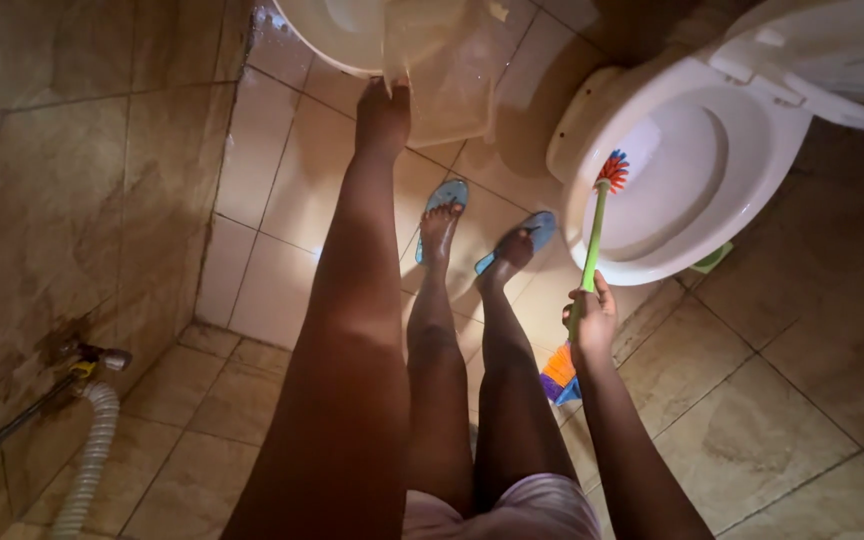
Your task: Scrubbing the toilet bowl with a brush and sweeping the bathroom floor.
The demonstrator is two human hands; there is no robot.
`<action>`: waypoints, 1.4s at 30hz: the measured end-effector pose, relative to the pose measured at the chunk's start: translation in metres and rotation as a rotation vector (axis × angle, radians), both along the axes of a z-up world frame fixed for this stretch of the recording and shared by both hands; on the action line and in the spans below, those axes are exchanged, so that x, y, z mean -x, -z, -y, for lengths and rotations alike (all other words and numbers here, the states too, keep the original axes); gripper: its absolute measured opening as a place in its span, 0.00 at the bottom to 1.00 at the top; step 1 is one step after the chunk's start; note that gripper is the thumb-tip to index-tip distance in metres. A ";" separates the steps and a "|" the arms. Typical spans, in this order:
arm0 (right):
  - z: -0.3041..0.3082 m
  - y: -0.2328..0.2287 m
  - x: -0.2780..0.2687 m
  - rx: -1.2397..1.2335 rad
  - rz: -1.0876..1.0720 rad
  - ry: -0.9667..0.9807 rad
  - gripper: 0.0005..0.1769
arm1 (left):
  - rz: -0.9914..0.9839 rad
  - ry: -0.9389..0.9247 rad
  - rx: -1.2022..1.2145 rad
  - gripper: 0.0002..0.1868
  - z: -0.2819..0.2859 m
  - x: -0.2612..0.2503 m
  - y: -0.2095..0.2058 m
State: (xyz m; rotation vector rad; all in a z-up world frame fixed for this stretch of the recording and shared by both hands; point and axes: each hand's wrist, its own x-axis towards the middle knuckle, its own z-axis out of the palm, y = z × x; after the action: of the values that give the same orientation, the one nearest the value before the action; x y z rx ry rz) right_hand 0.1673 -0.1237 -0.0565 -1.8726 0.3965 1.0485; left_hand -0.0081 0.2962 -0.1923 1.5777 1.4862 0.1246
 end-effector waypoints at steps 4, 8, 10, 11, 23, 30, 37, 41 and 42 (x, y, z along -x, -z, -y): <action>-0.011 0.002 0.005 0.012 0.042 -0.003 0.34 | -0.148 0.060 -0.023 0.32 -0.012 -0.007 0.034; -0.011 0.003 0.007 0.032 0.088 -0.022 0.34 | -0.156 0.181 -0.124 0.33 -0.024 -0.009 0.086; -0.010 0.006 0.006 0.019 0.084 -0.014 0.33 | -0.345 0.482 -0.273 0.24 -0.025 -0.012 0.099; -0.008 0.006 0.005 -0.005 0.076 0.003 0.33 | -0.441 0.631 -0.348 0.21 -0.027 -0.012 0.101; 0.029 0.029 -0.020 -0.045 0.087 0.020 0.30 | -0.424 0.407 -0.080 0.24 -0.025 -0.026 0.044; 0.031 0.017 -0.036 -0.015 0.075 -0.037 0.30 | -0.423 0.460 0.018 0.23 0.012 -0.019 0.009; 0.049 0.012 -0.048 -0.043 0.092 -0.054 0.30 | -0.413 0.452 0.122 0.22 0.091 -0.007 0.005; 0.064 0.016 -0.048 -0.017 0.065 -0.076 0.30 | -0.395 0.425 0.246 0.21 0.140 -0.002 0.002; 0.070 0.018 -0.049 -0.013 0.054 -0.079 0.30 | -0.407 0.429 0.251 0.22 0.153 -0.001 0.001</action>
State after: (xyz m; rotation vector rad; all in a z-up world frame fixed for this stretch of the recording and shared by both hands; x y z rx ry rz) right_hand 0.2167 -0.1933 -0.0745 -1.9145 0.2856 1.0475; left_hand -0.0070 0.1434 -0.1932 1.7366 1.3545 -0.6378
